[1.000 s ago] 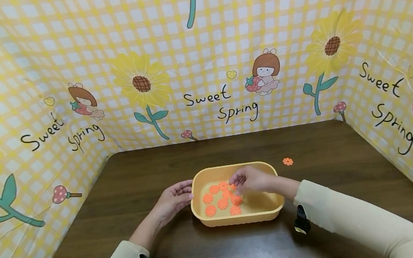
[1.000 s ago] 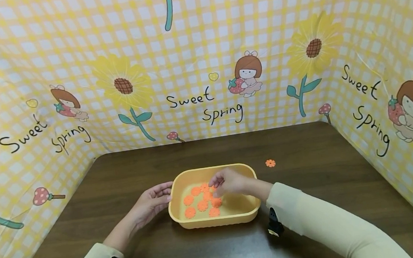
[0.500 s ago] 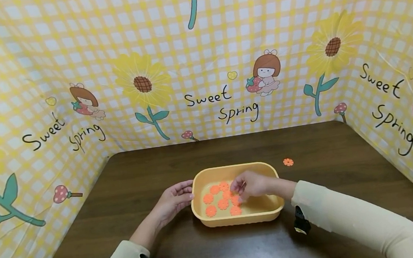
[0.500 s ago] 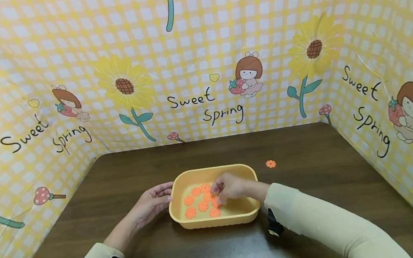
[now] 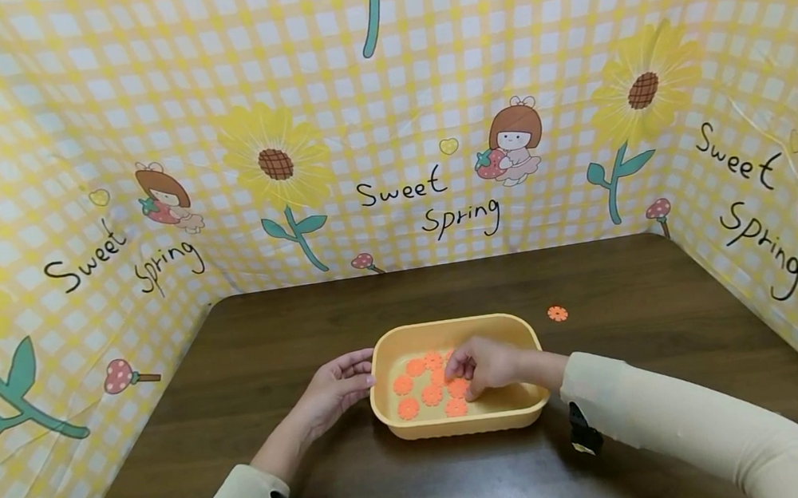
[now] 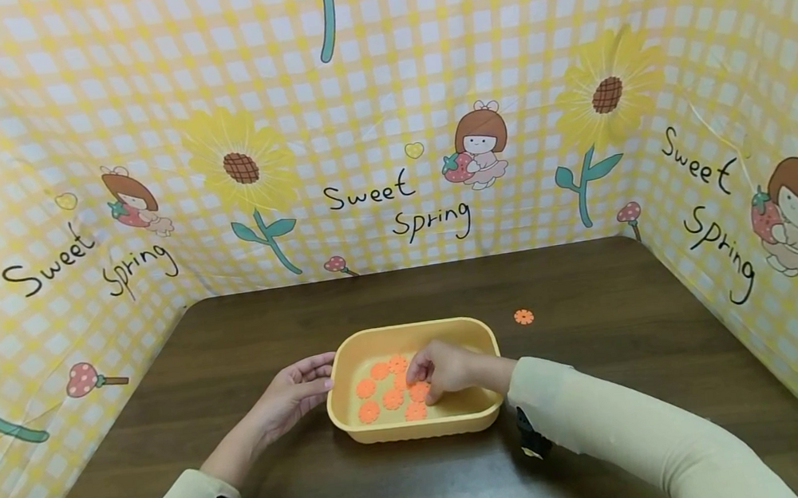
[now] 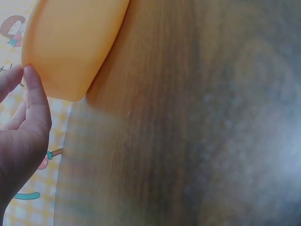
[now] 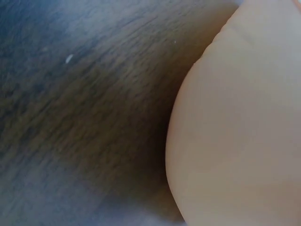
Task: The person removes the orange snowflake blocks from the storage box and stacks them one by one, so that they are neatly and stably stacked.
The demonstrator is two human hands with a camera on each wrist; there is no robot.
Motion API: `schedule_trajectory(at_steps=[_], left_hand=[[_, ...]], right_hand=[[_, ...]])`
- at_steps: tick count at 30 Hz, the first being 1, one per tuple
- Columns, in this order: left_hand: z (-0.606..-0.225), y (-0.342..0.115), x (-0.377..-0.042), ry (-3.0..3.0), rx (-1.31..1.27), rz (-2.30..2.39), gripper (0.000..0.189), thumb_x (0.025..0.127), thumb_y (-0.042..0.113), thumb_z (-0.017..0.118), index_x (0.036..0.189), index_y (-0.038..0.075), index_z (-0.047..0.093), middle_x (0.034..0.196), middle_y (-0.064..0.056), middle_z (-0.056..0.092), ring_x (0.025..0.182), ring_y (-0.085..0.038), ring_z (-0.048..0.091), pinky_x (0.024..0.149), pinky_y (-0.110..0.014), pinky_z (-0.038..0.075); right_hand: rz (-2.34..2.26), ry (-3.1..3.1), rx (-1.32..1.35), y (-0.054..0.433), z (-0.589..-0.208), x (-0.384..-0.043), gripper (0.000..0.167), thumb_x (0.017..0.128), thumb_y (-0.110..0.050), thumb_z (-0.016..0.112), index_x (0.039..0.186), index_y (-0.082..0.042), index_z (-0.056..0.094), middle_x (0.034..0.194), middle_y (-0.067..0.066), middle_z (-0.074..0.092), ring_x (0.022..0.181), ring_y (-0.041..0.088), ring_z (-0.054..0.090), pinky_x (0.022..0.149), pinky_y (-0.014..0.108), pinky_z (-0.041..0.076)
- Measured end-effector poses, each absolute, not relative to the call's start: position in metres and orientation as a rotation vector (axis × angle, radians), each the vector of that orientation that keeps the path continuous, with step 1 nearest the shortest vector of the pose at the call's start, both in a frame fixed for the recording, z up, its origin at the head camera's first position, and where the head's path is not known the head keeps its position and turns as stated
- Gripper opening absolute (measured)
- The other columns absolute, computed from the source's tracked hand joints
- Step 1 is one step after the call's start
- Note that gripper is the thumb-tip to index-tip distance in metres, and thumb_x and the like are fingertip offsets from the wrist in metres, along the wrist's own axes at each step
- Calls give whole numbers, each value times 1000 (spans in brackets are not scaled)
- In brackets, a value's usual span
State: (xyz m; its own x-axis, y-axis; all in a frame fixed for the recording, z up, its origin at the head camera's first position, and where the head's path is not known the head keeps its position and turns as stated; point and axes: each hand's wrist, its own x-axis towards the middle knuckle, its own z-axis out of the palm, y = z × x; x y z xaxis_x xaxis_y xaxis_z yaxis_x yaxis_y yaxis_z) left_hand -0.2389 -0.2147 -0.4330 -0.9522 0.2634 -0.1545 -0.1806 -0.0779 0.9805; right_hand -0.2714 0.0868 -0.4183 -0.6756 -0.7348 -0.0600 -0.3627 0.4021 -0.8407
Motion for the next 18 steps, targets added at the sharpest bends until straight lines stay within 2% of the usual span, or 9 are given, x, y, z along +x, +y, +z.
schedule_trajectory(at_steps=[6, 18], left_hand=[[-434, -214, -239, 1905, 82, 2108, 57, 90, -3, 65, 140, -10, 39, 108, -11, 55, 94, -16, 59, 83, -29, 53], [-435, -215, -240, 1899, 111, 2113, 57, 90, -4, 64, 140, -11, 38, 108, -11, 56, 96, -17, 58, 83, -29, 53]], right_hand=[[-1121, 2277, -970, 86, -419, -272, 30, 71, 14, 76, 98, 1, 72, 85, 9, 58, 78, 23, 50, 67, 21, 43], [-1035, 2338, -974, 86, -421, -276, 27, 72, 9, 80, 96, -3, 74, 81, 2, 59, 73, 11, 48, 66, 20, 43]])
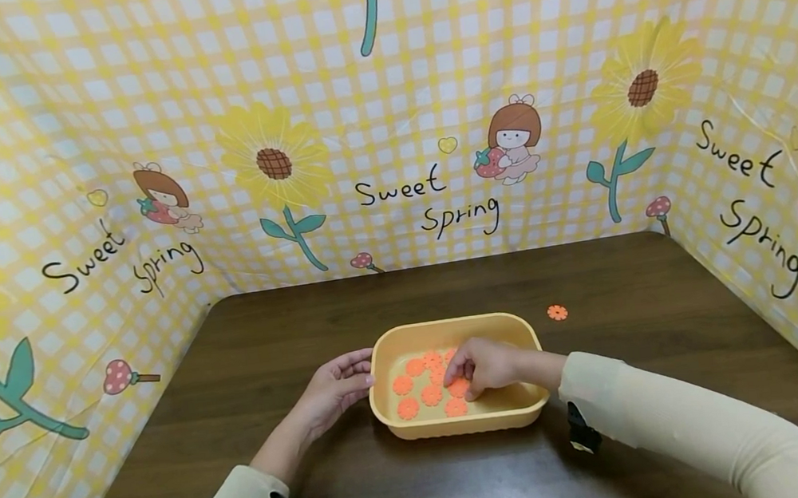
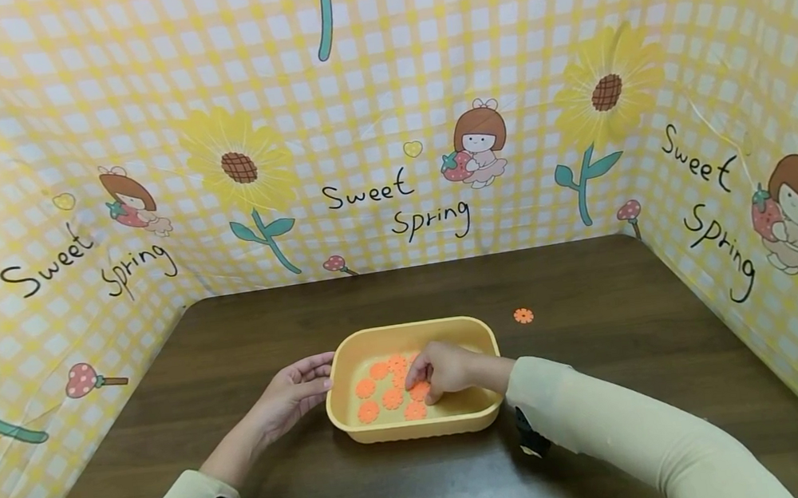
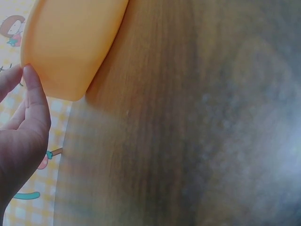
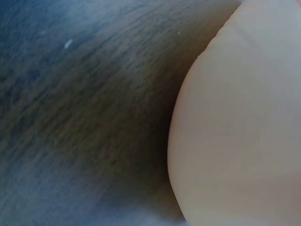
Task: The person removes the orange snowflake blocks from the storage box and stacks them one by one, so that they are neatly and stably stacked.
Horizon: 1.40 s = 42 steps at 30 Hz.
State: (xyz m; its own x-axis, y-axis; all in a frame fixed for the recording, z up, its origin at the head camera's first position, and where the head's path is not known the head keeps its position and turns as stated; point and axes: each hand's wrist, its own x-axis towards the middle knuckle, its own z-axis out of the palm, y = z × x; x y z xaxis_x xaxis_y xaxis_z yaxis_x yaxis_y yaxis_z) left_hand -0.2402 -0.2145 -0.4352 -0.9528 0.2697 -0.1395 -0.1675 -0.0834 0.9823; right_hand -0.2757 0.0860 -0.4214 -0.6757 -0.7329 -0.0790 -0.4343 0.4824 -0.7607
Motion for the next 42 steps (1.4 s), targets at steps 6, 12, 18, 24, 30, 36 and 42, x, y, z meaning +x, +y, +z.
schedule_trajectory(at_steps=[6, 12, 18, 24, 30, 36, 42], left_hand=[[-435, -215, -240, 1911, 114, 2106, 57, 90, -4, 64, 140, -11, 38, 108, -11, 56, 95, -17, 58, 83, -29, 53], [-435, -215, -239, 1909, 107, 2112, 57, 90, -4, 64, 140, -11, 39, 108, -10, 56, 95, -16, 58, 83, -29, 53], [-434, -215, -238, 1910, 126, 2113, 55, 90, -5, 63, 139, -12, 39, 108, -11, 56, 94, -17, 59, 83, -30, 53], [-434, -215, -238, 1916, 129, 2103, 55, 90, -4, 63, 139, -11, 39, 108, -12, 56, 95, -18, 59, 83, -30, 53], [-434, -215, -239, 1906, 140, 2118, 56, 90, -5, 62, 140, -12, 38, 107, -11, 56, 94, -16, 59, 82, -30, 53], [-434, -215, -239, 1903, 145, 2114, 56, 90, -5, 63, 140, -12, 38, 107, -11, 56, 94, -17, 58, 83, -29, 53], [-434, -215, -239, 1910, 129, 2109, 56, 90, -5, 63, 140, -11, 38, 109, -13, 56, 95, -18, 59, 83, -29, 53]], right_hand=[[-1008, 2344, -999, 86, -421, -276, 27, 72, 8, 80, 95, -4, 74, 80, 2, 58, 72, 10, 48, 66, 20, 43], [-992, 2348, -1059, 86, -421, -275, 26, 73, 8, 79, 96, -3, 73, 81, 3, 59, 75, 13, 49, 68, 21, 43], [-968, 2359, -1087, 86, -420, -273, 26, 74, 8, 78, 97, -3, 71, 83, 3, 60, 77, 15, 51, 70, 22, 45], [-958, 2347, -1110, 88, -419, -273, 24, 76, 6, 78, 97, -3, 70, 84, 3, 60, 78, 16, 51, 70, 23, 45], [-1025, 2324, -1101, 90, -416, -274, 25, 76, 4, 79, 98, -2, 68, 85, 4, 59, 80, 17, 52, 72, 24, 45], [-1091, 2307, -1107, 93, -411, -275, 27, 77, 6, 75, 102, 2, 66, 93, 6, 63, 88, 19, 56, 81, 30, 49], [-1126, 2321, -1129, 97, -404, -276, 30, 76, 7, 72, 105, 3, 66, 99, 6, 66, 91, 20, 58, 87, 41, 50]])
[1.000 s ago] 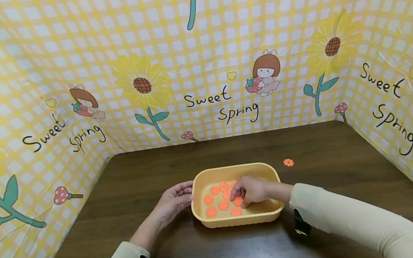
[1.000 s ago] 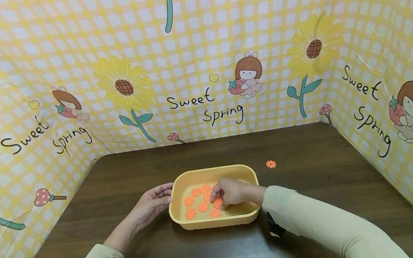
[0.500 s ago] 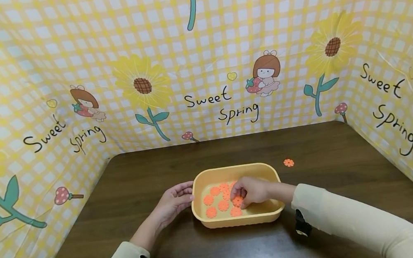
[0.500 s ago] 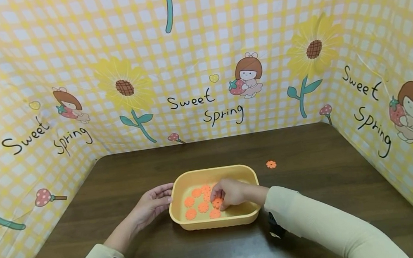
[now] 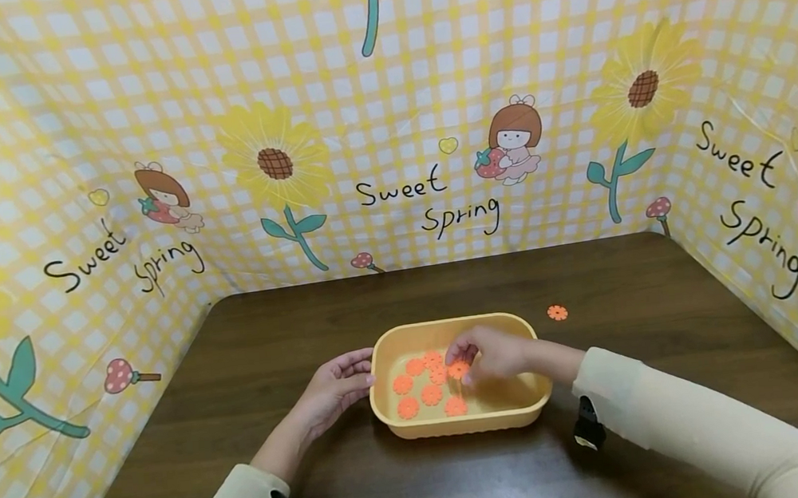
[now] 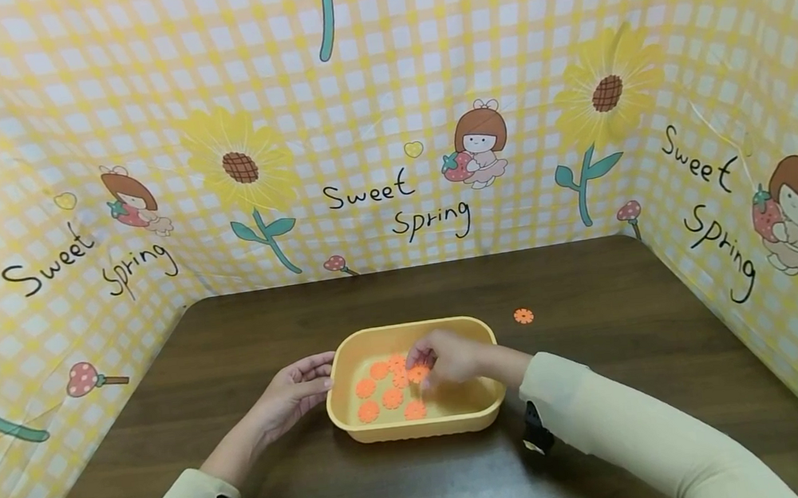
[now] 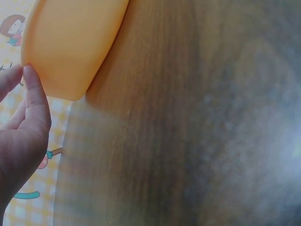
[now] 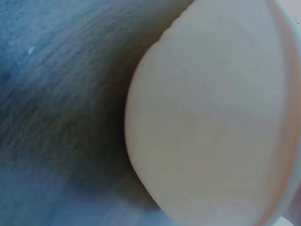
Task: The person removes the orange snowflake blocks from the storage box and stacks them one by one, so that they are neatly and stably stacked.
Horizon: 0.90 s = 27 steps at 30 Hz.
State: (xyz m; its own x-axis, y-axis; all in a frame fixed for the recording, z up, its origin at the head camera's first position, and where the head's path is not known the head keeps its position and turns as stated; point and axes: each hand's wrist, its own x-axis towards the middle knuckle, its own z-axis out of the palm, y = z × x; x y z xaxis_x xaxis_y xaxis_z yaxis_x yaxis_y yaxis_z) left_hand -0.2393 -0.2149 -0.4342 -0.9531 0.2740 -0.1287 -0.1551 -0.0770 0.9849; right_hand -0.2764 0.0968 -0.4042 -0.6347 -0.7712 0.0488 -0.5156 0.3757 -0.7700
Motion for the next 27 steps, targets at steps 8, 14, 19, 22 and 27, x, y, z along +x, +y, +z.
schedule_trajectory(at_steps=[8, 14, 19, 22, 27], left_hand=[[-434, -215, -239, 1906, 122, 2110, 56, 90, -5, 63, 140, -11, 38, 109, -13, 56, 95, -18, 59, 83, -29, 54], [-434, -215, -240, 1894, 133, 2117, 56, 90, -6, 63, 140, -12, 38, 109, -12, 56, 94, -17, 60, 83, -29, 54], [-434, -216, -239, 1892, 139, 2117, 57, 90, -5, 63, 140, -12, 37, 109, -12, 56, 95, -17, 59, 83, -29, 53], [-434, -216, -239, 1889, 138, 2124, 56, 90, -5, 62, 140, -12, 37, 109, -12, 56, 95, -17, 59, 83, -29, 53], [-434, -215, -239, 1882, 147, 2130, 56, 90, -6, 62, 140, -12, 37, 109, -13, 56, 94, -18, 60, 83, -29, 53]], right_hand=[[-1134, 2402, -1076, 105, -392, -277, 28, 82, -2, 75, 108, 2, 66, 105, 11, 66, 95, 27, 59, 82, 32, 50], [-1161, 2463, -1006, 114, -382, -280, 31, 85, -5, 74, 114, 1, 66, 111, 10, 65, 98, 25, 58, 85, 36, 49], [-1194, 2524, -940, 124, -377, -284, 32, 86, -6, 73, 117, -1, 66, 109, 4, 64, 96, 20, 57, 83, 35, 50], [-1230, 2534, -919, 130, -374, -286, 33, 87, -5, 72, 119, -1, 65, 109, 4, 63, 97, 21, 57, 84, 37, 51], [-1291, 2562, -877, 141, -370, -289, 33, 86, -5, 73, 118, 0, 66, 106, 7, 63, 93, 21, 57, 82, 37, 51]])
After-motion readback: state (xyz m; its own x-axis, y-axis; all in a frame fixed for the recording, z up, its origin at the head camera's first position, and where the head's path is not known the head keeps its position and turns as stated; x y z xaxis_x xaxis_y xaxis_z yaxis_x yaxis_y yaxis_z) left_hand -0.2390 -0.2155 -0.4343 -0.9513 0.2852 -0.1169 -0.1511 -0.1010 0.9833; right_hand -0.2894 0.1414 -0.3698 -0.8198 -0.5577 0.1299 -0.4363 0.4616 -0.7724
